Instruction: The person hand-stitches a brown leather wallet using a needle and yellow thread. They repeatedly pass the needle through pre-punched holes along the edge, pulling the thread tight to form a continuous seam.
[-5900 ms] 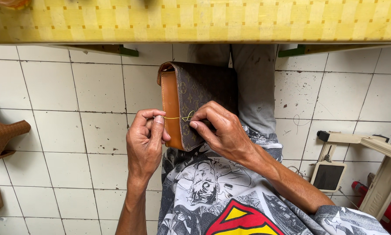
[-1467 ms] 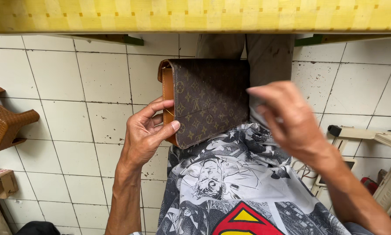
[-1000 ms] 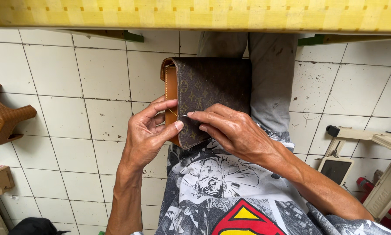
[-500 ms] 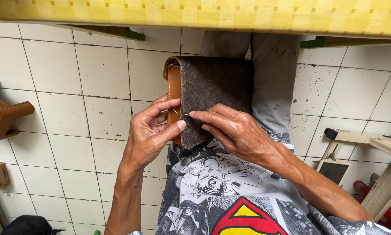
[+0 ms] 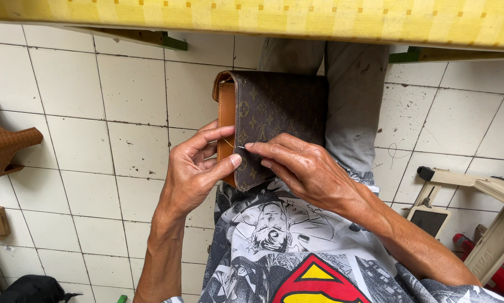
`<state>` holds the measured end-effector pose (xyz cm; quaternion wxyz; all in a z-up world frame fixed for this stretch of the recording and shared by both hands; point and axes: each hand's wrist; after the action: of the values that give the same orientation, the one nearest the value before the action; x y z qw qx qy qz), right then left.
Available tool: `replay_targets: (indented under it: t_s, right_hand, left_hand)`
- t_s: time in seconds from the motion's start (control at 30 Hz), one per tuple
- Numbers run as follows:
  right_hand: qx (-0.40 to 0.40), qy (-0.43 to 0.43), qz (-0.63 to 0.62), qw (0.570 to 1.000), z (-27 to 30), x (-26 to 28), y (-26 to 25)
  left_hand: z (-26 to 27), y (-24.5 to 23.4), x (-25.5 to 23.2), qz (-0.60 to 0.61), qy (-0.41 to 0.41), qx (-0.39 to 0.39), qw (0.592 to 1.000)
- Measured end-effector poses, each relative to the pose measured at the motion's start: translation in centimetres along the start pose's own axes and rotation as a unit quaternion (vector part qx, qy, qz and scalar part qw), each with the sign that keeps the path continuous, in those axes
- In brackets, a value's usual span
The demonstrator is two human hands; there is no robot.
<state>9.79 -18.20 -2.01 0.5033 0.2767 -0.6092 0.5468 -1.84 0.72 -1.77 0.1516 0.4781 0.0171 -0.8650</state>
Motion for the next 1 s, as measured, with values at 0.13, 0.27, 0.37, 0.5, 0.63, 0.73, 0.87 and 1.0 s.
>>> replay_targets:
  t_s: [0.13,0.27,0.37,0.5,0.63,0.73,0.87,1.0]
  right_hand:
    - [0.003,0.002,0.003,1.000,0.0,0.1,-0.1]
    - [0.006,-0.002,0.009,1.000,0.6,0.5,-0.9]
    - [0.021,-0.018,0.028,0.999,2.0,1.2,-2.7]
    - [0.051,-0.023,0.031,0.998,4.9,2.2,-5.8]
    - [0.030,0.000,0.041,0.999,7.8,2.1,-7.4]
    - [0.007,0.009,0.022,1.000,9.6,1.2,-8.1]
    - [-0.029,0.013,0.002,0.999,10.9,-0.2,-8.2]
    - [-0.078,-0.005,0.005,0.997,11.1,-1.2,-7.8]
  left_hand:
    - [0.2,0.1,-0.2,-0.012,-0.006,-0.001,1.000]
    - [0.9,0.7,-1.1,-0.057,-0.020,-0.007,0.998]
    - [1.9,2.3,-2.6,-0.126,-0.011,-0.004,0.992]
    - [2.3,5.3,-2.7,-0.211,0.162,0.001,0.964]
    - [2.0,8.2,-3.1,-0.239,0.214,-0.001,0.947]
    - [1.1,9.6,-3.5,-0.274,0.288,-0.011,0.918]
    - [0.5,10.5,-4.2,-0.272,0.302,0.008,0.914]
    - [0.3,10.9,-4.7,-0.298,0.292,0.009,0.909]
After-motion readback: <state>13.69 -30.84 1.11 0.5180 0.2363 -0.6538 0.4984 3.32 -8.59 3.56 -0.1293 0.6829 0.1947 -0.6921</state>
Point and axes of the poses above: each hand's wrist, its own z-axis away from the middle knuckle, its own y-axis out of the palm, x = y × z, and after that the axes turned 5 degrees about x, right-handed
